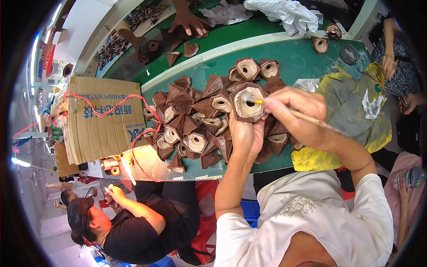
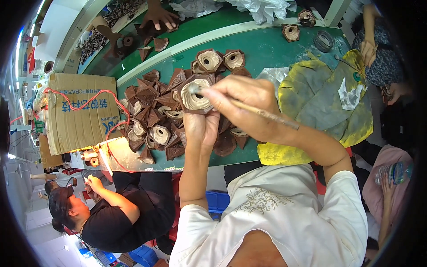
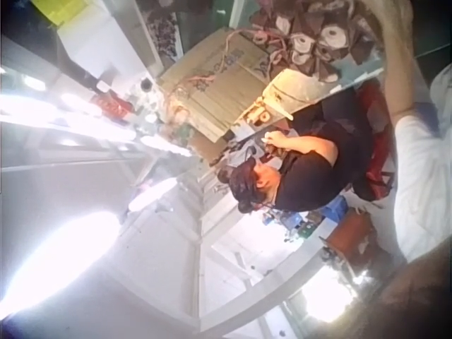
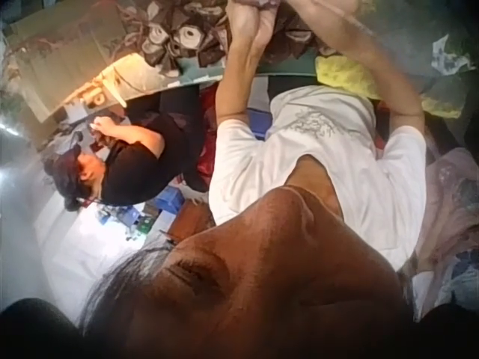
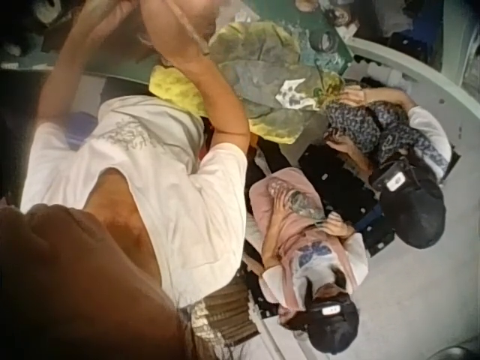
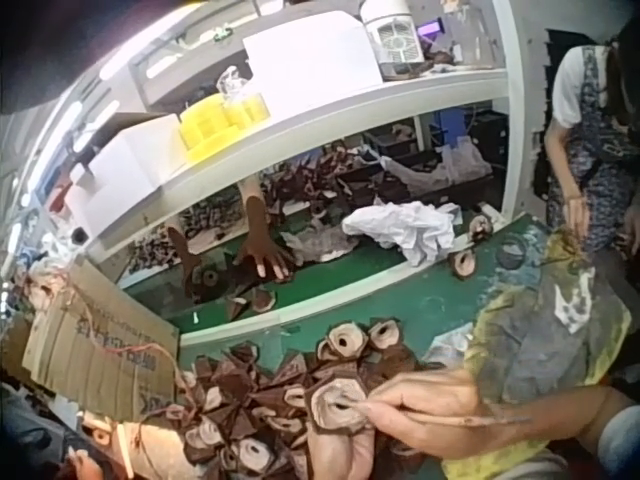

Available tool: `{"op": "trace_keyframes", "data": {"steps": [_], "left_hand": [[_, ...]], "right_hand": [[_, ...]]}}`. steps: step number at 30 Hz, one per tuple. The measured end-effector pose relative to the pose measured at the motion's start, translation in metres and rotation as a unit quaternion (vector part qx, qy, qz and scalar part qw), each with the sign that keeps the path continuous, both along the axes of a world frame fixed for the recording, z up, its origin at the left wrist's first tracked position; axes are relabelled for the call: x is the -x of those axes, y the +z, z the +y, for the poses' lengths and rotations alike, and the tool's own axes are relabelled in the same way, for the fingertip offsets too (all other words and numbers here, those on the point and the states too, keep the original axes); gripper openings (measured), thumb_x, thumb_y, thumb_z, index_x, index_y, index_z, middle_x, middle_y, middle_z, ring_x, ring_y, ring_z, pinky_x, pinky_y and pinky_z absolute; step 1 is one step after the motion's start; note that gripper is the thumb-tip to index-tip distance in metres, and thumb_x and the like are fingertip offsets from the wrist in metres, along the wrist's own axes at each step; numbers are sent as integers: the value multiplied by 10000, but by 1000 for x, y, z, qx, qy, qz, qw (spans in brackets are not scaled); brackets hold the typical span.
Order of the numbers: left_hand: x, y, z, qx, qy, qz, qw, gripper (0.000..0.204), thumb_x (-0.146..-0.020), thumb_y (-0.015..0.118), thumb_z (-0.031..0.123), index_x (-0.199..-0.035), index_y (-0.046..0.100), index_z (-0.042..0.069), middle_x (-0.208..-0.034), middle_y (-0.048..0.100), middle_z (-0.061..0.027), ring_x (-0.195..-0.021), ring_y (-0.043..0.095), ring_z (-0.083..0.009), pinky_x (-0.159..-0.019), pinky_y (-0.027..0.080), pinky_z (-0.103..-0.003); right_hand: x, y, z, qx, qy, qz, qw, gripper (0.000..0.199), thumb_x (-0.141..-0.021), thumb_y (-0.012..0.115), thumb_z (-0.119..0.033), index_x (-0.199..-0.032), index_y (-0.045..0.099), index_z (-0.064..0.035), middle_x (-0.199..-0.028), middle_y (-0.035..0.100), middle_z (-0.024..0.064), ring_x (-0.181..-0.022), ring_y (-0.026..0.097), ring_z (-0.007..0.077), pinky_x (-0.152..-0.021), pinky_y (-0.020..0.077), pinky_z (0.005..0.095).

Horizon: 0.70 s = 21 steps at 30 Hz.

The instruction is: The person applies adhesive to the interior of plastic cone-shaped components using a small brush.

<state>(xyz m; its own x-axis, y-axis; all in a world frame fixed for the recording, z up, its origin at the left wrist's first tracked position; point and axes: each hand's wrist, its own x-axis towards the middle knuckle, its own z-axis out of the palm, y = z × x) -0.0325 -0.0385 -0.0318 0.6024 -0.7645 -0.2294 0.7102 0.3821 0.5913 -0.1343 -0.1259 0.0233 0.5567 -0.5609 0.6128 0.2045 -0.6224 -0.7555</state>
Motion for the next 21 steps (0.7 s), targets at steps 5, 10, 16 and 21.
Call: {"op": "trace_keyframes", "data": {"steps": [5, 10, 16, 21], "left_hand": [[-6, -7, 4, -31, -5, 52, 998, 189, -951, 501, 185, -1116, 532, 96, -1034, 586, -40, -916, 590, -161, -735, 524, -303], [-7, -4, 5, 27, -69, 62, 995, 186, -954, 502, 191, -1111, 528, 93, -1032, 581, -37, -909, 589, -164, -752, 532, -322], [-10, -10, 6, 22, -47, 87, 995, 252, -977, 467, 235, -1077, 514, 8, -1063, 568, -103, -990, 593, -200, -843, 554, -339], [-11, -6, 1, 5, -71, 64, 995, 205, -974, 463, 223, -1118, 524, 91, -998, 586, -33, -867, 583, -151, -671, 519, -305]], "right_hand": [[4, 6, 0, 58, 66, 21, 996, 64, -784, 681, -24, -783, 653, 34, -680, 635, 97, -574, 623, 178, -494, 470, 279], [-6, 7, -3, 70, 35, 4, 997, 45, -788, 675, -21, -803, 660, 19, -672, 626, 84, -589, 619, 179, -501, 477, 277], [1, 13, 0, 29, 113, 57, 991, 66, -794, 669, -3, -739, 641, 20, -695, 656, 89, -593, 628, 154, -517, 468, 258], [-10, 13, -10, -13, 52, 33, 998, 53, -817, 648, 5, -771, 649, 30, -722, 669, 79, -608, 623, 117, -554, 493, 243]]}}
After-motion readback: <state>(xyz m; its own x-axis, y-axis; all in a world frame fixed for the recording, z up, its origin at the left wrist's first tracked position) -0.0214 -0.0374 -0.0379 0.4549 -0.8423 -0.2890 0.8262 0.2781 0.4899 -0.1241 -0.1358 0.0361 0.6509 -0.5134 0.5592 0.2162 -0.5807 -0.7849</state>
